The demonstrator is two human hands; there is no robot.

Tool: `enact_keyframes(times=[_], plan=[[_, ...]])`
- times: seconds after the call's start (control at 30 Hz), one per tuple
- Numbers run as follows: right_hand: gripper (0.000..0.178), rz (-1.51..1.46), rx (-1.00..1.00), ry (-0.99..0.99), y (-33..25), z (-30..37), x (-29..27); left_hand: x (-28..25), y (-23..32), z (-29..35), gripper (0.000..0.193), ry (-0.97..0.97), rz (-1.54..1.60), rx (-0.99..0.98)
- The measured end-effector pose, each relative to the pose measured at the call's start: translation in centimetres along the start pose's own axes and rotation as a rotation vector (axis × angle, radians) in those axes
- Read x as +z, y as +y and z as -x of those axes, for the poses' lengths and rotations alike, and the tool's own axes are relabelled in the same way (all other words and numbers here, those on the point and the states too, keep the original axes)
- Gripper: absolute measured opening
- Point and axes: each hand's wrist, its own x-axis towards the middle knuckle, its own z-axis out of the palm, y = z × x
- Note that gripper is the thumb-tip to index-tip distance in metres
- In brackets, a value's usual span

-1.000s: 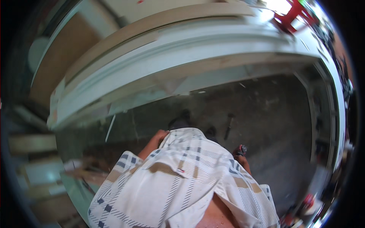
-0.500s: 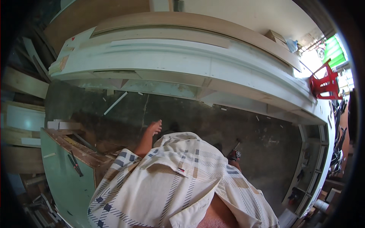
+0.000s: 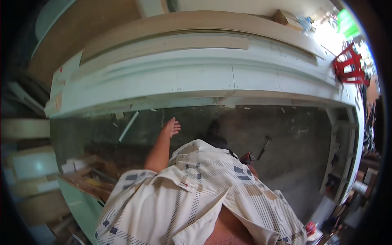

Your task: The person secures wooden drawer faces to drawer boxes using a pneumatic nail gun, aligning the pieces by hand and firing several nails into the joints.

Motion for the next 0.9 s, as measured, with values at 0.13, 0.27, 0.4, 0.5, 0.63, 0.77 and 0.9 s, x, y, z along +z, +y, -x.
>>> enact_keyframes(times=[0.13, 0.27, 0.4, 0.5, 0.63, 0.77, 0.9], plan=[[0.016, -0.109, 0.0, -0.003, -2.3, -0.8, 5.0, 0.4, 3.1, -0.8, 0.075, -0.047, -0.006, -0.071], [0.016, -0.266, 0.013, 0.124, -7.2, 1.3, 10.8, -1.1, 6.6, -3.2, 0.065, -0.034, 0.035, -0.177], [0.022, -0.497, -0.025, 0.165, -11.0, 6.8, 16.5, -3.2, 9.6, -8.2, 0.062, -0.105, -0.209, -0.18], [0.02, -0.653, -0.147, 0.326, -12.3, 10.4, 22.5, -4.2, 11.3, -12.7, 0.062, -0.171, -0.374, -0.206], [0.017, -0.797, -0.176, 0.383, -11.9, 12.7, 31.5, -6.6, 10.1, -16.2, 0.062, -0.289, -0.272, -0.197], [0.017, -0.926, -0.074, 0.313, -11.3, 13.6, 38.5, -7.7, 7.6, -18.4, 0.061, -0.207, 0.085, -0.283], [0.022, -0.945, 0.011, 0.246, -8.9, 12.3, 43.5, -7.1, 5.8, -22.7, 0.058, -0.214, 0.808, -0.197]])
